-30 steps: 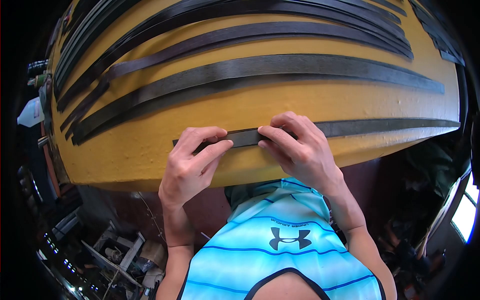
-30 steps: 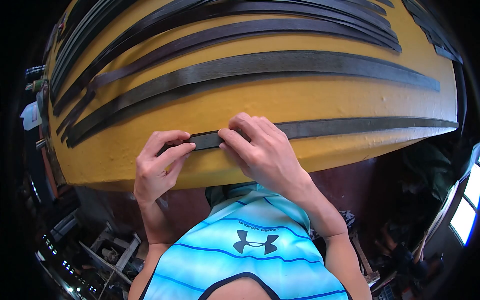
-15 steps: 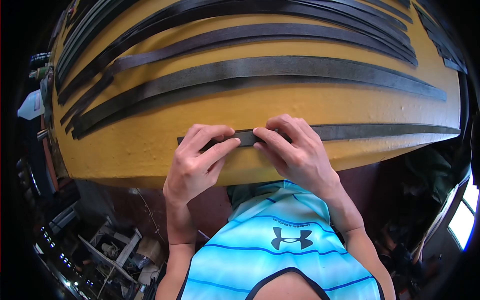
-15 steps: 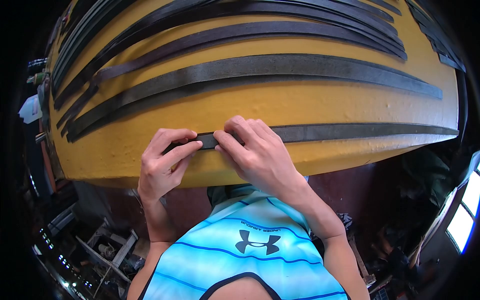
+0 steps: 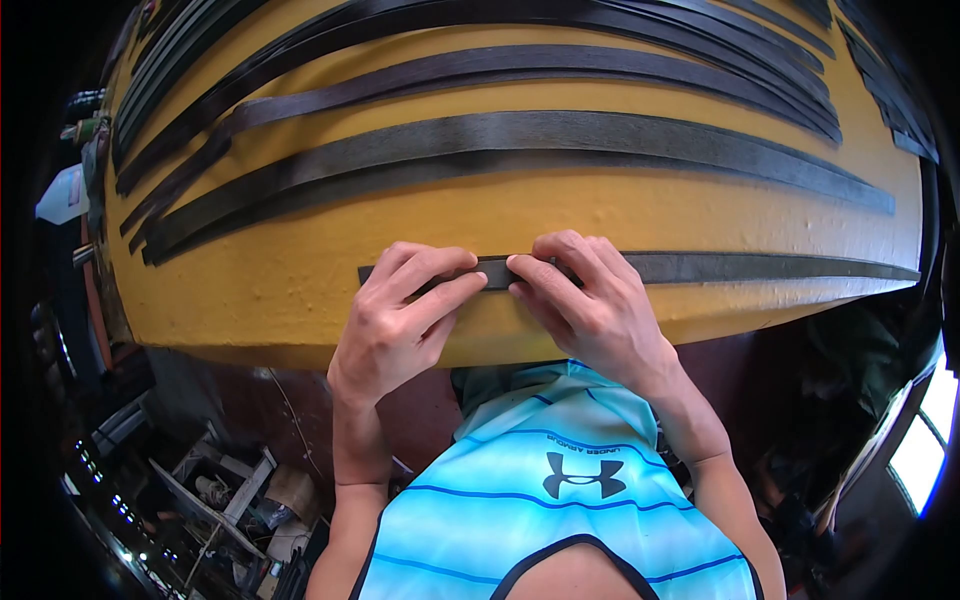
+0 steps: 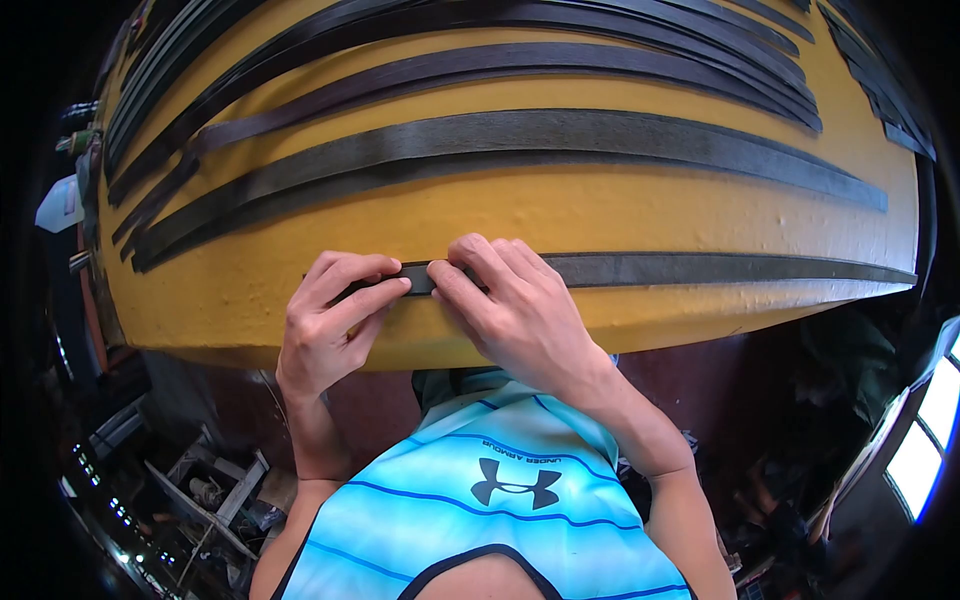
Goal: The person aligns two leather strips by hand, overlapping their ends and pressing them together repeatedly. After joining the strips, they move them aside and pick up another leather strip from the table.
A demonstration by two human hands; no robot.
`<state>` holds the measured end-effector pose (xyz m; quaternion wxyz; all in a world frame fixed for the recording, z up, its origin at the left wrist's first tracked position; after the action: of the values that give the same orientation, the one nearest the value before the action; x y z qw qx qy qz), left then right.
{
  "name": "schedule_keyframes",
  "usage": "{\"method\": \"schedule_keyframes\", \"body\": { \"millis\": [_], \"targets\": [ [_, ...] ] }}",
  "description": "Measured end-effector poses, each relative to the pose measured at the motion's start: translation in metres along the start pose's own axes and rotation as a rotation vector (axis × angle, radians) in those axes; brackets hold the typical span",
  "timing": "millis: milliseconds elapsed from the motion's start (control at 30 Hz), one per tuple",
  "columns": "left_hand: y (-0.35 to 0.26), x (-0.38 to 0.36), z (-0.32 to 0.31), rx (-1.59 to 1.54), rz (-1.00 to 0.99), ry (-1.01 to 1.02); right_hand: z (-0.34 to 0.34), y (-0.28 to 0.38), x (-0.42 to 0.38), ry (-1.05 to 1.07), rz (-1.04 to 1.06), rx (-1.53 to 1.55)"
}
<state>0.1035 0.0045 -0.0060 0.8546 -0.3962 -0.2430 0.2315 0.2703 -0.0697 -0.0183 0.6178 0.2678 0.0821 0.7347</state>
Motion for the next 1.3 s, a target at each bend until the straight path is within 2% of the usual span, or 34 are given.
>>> {"method": "schedule_keyframes", "body": {
  "millis": [367,500,567,800,900,1000,1100,1233,1300],
  "targets": [
    [0.001,0.000,0.005,0.014,0.021,0.016,-0.015,0.013,0.010,-0.023,0.004,0.039],
    [0.010,-0.008,0.022,0.120,0.079,-0.005,-0.015,0.011,0.010,-0.050,0.008,0.063],
    [0.017,-0.014,0.027,0.103,0.174,-0.012,-0.018,0.010,0.010,-0.036,-0.009,0.075],
    [0.014,-0.016,0.027,0.148,0.139,-0.031,-0.018,0.012,0.011,-0.014,-0.035,0.082],
    [0.014,-0.014,0.026,0.123,0.148,-0.026,-0.018,0.014,0.008,0.021,0.015,0.003],
    [0.017,-0.014,0.028,0.124,0.172,-0.029,-0.021,0.019,-0.001,-0.026,0.163,-0.104],
    [0.020,-0.019,0.027,0.120,0.227,-0.037,-0.028,0.026,-0.007,-0.017,0.210,-0.102],
    [0.024,-0.013,0.028,0.088,0.348,0.017,-0.035,0.029,-0.007,-0.046,0.273,-0.273],
    [0.020,-0.006,0.026,0.077,0.321,0.017,-0.035,0.034,-0.006,-0.075,0.316,-0.307]
  ]
}}
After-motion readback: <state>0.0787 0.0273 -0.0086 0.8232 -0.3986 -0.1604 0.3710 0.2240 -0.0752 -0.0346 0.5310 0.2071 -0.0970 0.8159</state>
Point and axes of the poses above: each hand's wrist, its own x-axis towards the middle knuckle, its own z-axis out of the back of the hand, y = z × x, the point moved 6 cm from there along x, towards the middle knuckle, and after that the axes turned 13 degrees about -x, right-handed, at the moved point
